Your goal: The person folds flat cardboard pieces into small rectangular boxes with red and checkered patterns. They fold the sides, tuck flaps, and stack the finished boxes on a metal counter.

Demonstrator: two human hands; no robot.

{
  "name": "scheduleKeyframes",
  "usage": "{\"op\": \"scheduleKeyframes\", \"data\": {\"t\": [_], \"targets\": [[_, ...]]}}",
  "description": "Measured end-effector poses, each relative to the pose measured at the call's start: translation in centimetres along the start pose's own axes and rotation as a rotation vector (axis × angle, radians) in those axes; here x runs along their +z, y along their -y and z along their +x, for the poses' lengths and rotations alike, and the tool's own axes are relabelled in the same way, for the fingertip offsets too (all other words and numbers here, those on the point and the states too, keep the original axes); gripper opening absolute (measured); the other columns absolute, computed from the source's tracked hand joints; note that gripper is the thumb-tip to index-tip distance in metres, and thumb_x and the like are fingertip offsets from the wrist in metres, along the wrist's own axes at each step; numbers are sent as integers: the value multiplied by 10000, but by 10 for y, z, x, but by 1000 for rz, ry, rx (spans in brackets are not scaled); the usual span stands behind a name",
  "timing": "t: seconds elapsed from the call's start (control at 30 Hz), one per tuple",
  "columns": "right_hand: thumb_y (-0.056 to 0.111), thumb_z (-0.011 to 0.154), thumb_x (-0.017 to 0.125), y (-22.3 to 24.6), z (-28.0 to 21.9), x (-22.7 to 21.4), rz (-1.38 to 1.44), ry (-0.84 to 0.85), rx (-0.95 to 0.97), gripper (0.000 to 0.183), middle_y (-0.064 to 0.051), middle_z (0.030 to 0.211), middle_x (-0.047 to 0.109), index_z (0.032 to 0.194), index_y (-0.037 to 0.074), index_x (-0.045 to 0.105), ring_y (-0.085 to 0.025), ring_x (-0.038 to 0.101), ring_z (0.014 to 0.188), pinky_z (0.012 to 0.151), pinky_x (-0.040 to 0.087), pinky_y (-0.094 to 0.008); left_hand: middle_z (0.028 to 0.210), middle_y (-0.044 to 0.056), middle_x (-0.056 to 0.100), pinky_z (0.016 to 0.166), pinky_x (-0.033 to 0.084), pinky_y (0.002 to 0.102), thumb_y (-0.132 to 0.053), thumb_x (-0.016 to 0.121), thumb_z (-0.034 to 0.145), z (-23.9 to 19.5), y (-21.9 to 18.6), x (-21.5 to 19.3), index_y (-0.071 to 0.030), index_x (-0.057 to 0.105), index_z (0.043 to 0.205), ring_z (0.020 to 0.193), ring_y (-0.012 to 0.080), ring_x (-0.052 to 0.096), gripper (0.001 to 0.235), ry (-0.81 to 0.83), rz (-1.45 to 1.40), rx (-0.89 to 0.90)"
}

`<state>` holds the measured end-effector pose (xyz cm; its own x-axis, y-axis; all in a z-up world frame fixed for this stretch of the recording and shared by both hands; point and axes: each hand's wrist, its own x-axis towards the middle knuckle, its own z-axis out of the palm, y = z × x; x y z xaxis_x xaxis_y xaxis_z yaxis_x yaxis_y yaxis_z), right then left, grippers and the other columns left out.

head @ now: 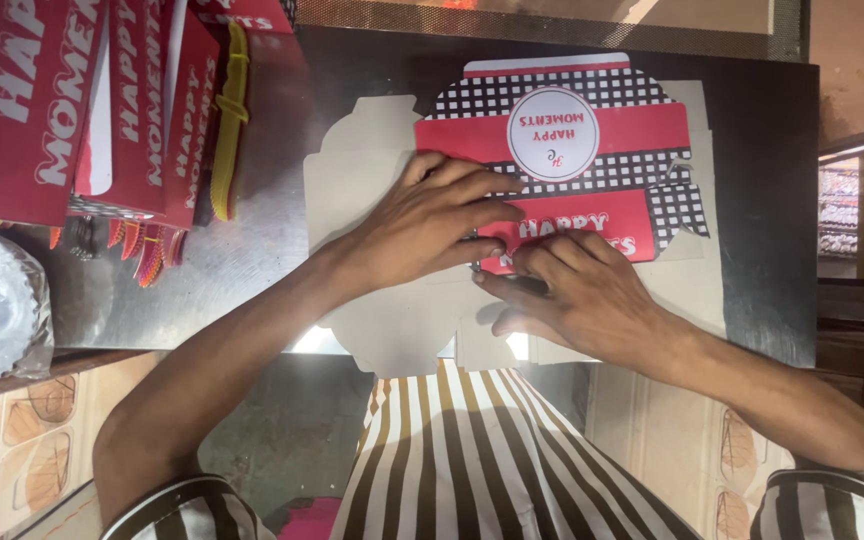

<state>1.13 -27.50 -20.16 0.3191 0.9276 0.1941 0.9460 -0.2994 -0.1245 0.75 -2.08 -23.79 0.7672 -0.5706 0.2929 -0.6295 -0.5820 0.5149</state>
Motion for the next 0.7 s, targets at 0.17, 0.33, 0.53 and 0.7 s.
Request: {"op": "scheduleKeyframes", "data": {"t": [0.17,0.33,0.53,0.7], "targets": [[475,800,720,-4,-2,3,-26,-29,3,532,-27,1045,609,1278,242,725,-236,550,980,878,421,-404,1525,-45,523,1149,203,478,-385,618,979,1,3,6,-242,627,1397,1478,165,360,442,77,96,1],[494,809,759,-9,-15,2,-59,-59,17,529,-14,1013,599,1271,238,742,-212,538,939,845,406,-379,1524,-50,524,1134,185,486,-384,604,968,3,7,7,-246,615,1409,1472,158,351,462,124,92,16],[523,783,751,-18,-40,-7,-90,-81,71,535,-16,1026,612,1230,228,764,-201,533,954,850,404,-366,1495,-40,565,1146,184,489,-373,608,975,3,7,3,-236,641,1376,1474,169,366,425,125,89,19],[536,775,743,-23,-63,-16,-169,-27,164,534,0,1000,604,1226,254,792,-193,508,919,834,384,-366,1472,-25,580,1149,201,482,-377,626,973,3,5,2,-219,647,1377,1469,186,377,434,109,68,2]]}}
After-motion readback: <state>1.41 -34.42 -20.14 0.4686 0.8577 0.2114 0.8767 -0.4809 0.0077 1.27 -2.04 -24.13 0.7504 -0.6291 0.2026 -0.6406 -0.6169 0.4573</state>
